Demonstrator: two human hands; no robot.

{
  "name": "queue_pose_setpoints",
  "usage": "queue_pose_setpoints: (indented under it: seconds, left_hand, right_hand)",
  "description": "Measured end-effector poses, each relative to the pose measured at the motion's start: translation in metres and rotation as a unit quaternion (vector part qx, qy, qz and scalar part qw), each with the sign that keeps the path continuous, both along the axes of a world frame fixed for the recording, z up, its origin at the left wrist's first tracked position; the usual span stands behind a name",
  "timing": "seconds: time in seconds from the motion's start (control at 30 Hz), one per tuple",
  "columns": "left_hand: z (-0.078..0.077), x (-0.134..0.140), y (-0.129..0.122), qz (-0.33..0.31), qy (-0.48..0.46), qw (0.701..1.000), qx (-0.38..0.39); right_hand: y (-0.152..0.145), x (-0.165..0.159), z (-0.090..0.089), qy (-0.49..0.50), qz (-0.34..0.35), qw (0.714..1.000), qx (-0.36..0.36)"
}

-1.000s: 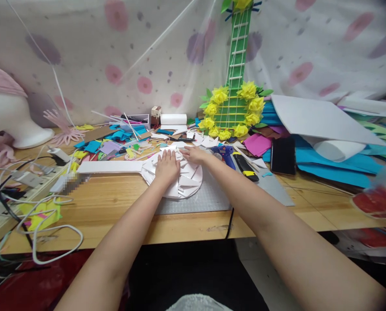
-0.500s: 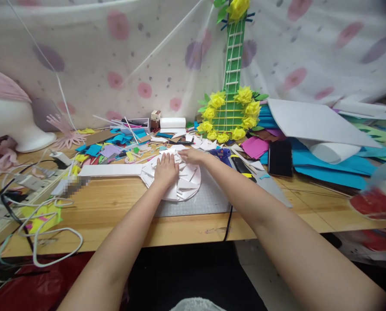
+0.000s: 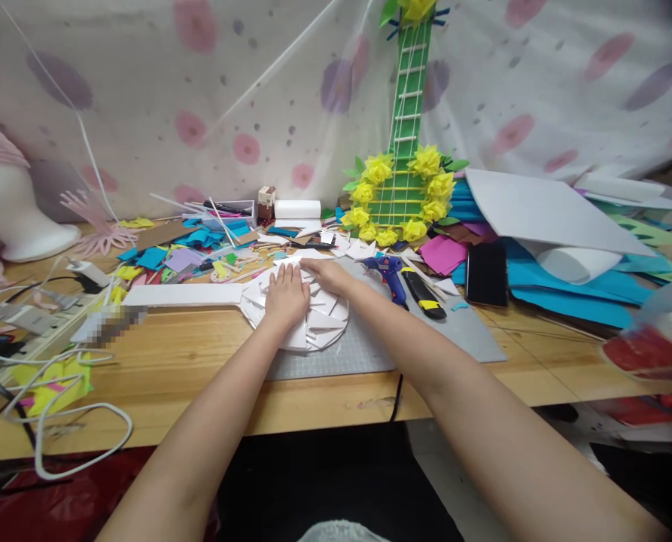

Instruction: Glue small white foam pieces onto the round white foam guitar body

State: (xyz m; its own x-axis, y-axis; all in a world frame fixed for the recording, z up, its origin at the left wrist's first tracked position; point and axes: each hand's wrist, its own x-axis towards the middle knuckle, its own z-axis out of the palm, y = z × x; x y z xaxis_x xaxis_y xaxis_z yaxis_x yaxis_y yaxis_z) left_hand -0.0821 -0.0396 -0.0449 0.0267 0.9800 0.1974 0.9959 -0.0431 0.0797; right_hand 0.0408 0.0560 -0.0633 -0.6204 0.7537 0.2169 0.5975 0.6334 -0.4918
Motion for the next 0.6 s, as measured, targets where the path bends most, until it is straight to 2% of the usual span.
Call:
queue_pose_setpoints:
  seconds: [0.23, 0.37, 0.5, 0.6]
  left_hand:
    - [0.002, 0.000, -0.001, -0.001, -0.002, 1.000, -0.007]
    - [0.003, 0.001, -0.001, 0.001, -0.008, 1.000, -0.018]
    - [0.012, -0.003, 0.006, -0.002, -0.033, 0.995, -0.091]
    - [0.028, -0.012, 0.019, 0.010, -0.073, 0.985, -0.154]
  right_hand:
    - [0.003, 0.000, 0.000, 0.019, -0.002, 0.999, -0.042]
    - [0.002, 0.001, 0.003, 0.018, 0.000, 0.999, -0.043]
    - [-0.002, 0.000, 0.006, 0.030, -0.022, 0.998, -0.051]
    - [-0.003, -0.001, 0.006, 0.040, -0.034, 0.996, -0.070]
